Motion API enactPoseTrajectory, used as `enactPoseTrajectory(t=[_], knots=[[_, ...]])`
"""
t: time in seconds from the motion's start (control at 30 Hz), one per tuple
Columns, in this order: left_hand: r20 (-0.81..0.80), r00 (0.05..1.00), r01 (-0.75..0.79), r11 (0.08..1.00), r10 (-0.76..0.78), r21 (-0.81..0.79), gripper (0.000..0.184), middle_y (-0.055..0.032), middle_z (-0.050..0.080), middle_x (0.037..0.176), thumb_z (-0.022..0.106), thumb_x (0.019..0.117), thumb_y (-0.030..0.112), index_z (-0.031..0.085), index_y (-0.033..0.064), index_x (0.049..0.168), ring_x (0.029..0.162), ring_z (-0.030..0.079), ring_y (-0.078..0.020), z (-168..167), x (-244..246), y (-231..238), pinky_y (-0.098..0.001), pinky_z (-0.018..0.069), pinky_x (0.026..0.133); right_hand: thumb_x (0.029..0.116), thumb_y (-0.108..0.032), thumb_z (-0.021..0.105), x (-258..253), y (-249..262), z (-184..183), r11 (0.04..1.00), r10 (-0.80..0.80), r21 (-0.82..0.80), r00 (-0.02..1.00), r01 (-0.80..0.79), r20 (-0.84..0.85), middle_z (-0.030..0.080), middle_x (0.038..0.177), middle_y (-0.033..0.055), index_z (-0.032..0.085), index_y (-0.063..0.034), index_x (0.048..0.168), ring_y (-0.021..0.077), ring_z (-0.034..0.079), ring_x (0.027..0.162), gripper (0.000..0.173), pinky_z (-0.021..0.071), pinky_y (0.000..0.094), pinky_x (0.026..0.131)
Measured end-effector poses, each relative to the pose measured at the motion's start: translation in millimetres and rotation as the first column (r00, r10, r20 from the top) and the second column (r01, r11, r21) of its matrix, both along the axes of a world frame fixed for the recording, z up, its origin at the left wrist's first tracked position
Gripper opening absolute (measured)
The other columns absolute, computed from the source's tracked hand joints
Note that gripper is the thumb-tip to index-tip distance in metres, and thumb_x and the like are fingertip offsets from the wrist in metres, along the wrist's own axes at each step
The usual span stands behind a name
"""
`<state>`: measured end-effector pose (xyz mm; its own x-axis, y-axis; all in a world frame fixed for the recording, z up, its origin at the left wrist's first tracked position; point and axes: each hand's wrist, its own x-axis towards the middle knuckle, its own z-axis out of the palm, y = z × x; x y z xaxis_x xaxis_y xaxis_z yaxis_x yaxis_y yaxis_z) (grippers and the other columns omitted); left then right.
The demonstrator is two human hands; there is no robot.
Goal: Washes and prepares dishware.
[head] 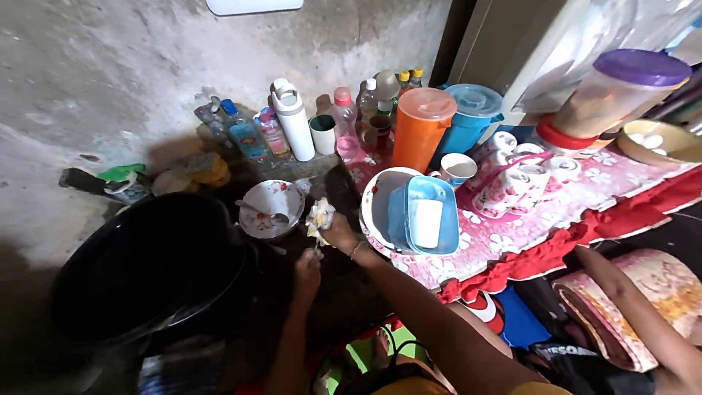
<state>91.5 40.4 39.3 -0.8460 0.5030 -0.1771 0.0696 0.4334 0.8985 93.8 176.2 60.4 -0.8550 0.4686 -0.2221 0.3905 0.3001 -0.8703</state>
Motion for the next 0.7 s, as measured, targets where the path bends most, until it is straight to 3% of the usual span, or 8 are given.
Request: enactPoseTrajectory(t=[0.07, 0.17, 0.23, 0.33, 0.4, 0.47, 0.6, 0.7], knots=[[-0.097, 0.995, 0.005, 0.998, 0.001, 0.064, 0.026, -0.0204, 0.064, 0.101, 0.043, 0.1044, -0.001, 0.059, -0.02, 0.113, 0.084, 0.056, -0.0101, -6, 2, 0, -0.0244, 0.0472, 0.08, 0.0959, -0.01, 0.068, -2, -4, -4, 0.993, -0.116, -0.013, 0.993, 0.116, -0.036, 0.065, 0.127, 0.0296, 0.06, 0.0118, 0.129, 0.0362, 0.062, 0.122, 0.041, 0.0463, 0.0476, 0.108], [-0.141, 0.982, -0.086, 0.964, 0.124, 0.251, 0.023, -0.018, 0.065, 0.097, 0.046, 0.1006, -0.004, 0.061, -0.0211, 0.107, 0.086, 0.057, -0.005, -18, 9, 8, -0.0195, 0.0477, 0.082, 0.094, -0.002, 0.068, -5, -20, -13, 0.935, -0.306, -0.241, 0.937, 0.261, -0.171, 0.066, 0.117, 0.0285, 0.059, 0.0135, 0.125, 0.031, 0.065, 0.109, 0.036, 0.0511, 0.0429, 0.099], [-0.099, 0.981, -0.136, 0.954, 0.167, 0.266, 0.022, -0.0198, 0.066, 0.1, 0.047, 0.1008, -0.005, 0.06, -0.0212, 0.109, 0.09, 0.06, -0.007, -18, 11, 10, -0.0212, 0.0497, 0.086, 0.0947, 0.003, 0.065, 2, -28, -11, 0.93, -0.243, -0.32, 0.954, 0.178, -0.177, 0.062, 0.125, 0.0285, 0.052, 0.0136, 0.134, 0.0282, 0.063, 0.114, 0.043, 0.0503, 0.039, 0.101], [-0.09, 0.996, -0.024, 0.998, 0.03, 0.065, 0.025, -0.0246, 0.066, 0.105, 0.045, 0.1035, -0.003, 0.06, -0.0206, 0.114, 0.089, 0.06, -0.0151, -7, 8, 1, -0.0282, 0.0494, 0.085, 0.0947, 0.0, 0.066, 9, -13, 0, 0.987, -0.035, -0.16, 0.997, 0.024, -0.068, 0.056, 0.138, 0.0305, 0.046, 0.0132, 0.142, 0.0328, 0.056, 0.13, 0.053, 0.0429, 0.0416, 0.112], [-0.115, 0.99, 0.071, 0.995, -0.078, -0.064, 0.028, -0.0261, 0.067, 0.108, 0.044, 0.1049, 0.0, 0.061, -0.0179, 0.116, 0.092, 0.063, -0.022, 0, 4, -6, -0.0348, 0.0507, 0.088, 0.0946, -0.006, 0.069, 7, -3, 1, 0.999, -0.012, -0.041, 1.0, 0.012, -0.007, 0.061, 0.132, 0.0304, 0.053, 0.0117, 0.137, 0.0358, 0.06, 0.125, 0.048, 0.0451, 0.0465, 0.109], [-0.167, 0.979, 0.099, 0.988, -0.118, -0.115, 0.027, -0.0291, 0.067, 0.11, 0.045, 0.1038, -0.001, 0.062, -0.0179, 0.116, 0.101, 0.066, -0.0311, 5, 3, -8, -0.0423, 0.0506, 0.095, 0.0941, -0.008, 0.07, 3, -1, -4, 0.997, -0.08, -0.015, 0.997, 0.08, -0.019, 0.066, 0.121, 0.0281, 0.059, 0.0102, 0.129, 0.034, 0.067, 0.111, 0.041, 0.0512, 0.0466, 0.101], [-0.273, 0.961, 0.033, 0.997, -0.052, -0.073, 0.027, -0.0306, 0.068, 0.108, 0.044, 0.1029, -0.002, 0.063, -0.0185, 0.112, 0.103, 0.067, -0.0365, 4, 8, -2, -0.0474, 0.0504, 0.097, 0.095, -0.005, 0.069, 3, -9, -4, 0.968, -0.222, -0.144, 0.97, 0.207, -0.1, 0.067, 0.116, 0.028, 0.06, 0.0119, 0.125, 0.0321, 0.066, 0.108, 0.035, 0.0517, 0.0447, 0.098], [-0.293, 0.95, -0.097, 0.994, 0.107, 0.047, 0.025, -0.0339, 0.067, 0.108, 0.047, 0.0989, -0.007, 0.061, -0.0217, 0.115, 0.105, 0.067, -0.0365, -5, 14, 9, -0.0456, 0.0507, 0.098, 0.0945, 0.0, 0.066, 13, -20, 1, 0.977, -0.091, -0.207, 0.981, 0.055, -0.169, 0.063, 0.127, 0.0288, 0.052, 0.013, 0.135, 0.0301, 0.062, 0.118, 0.045, 0.0486, 0.0414, 0.105]])
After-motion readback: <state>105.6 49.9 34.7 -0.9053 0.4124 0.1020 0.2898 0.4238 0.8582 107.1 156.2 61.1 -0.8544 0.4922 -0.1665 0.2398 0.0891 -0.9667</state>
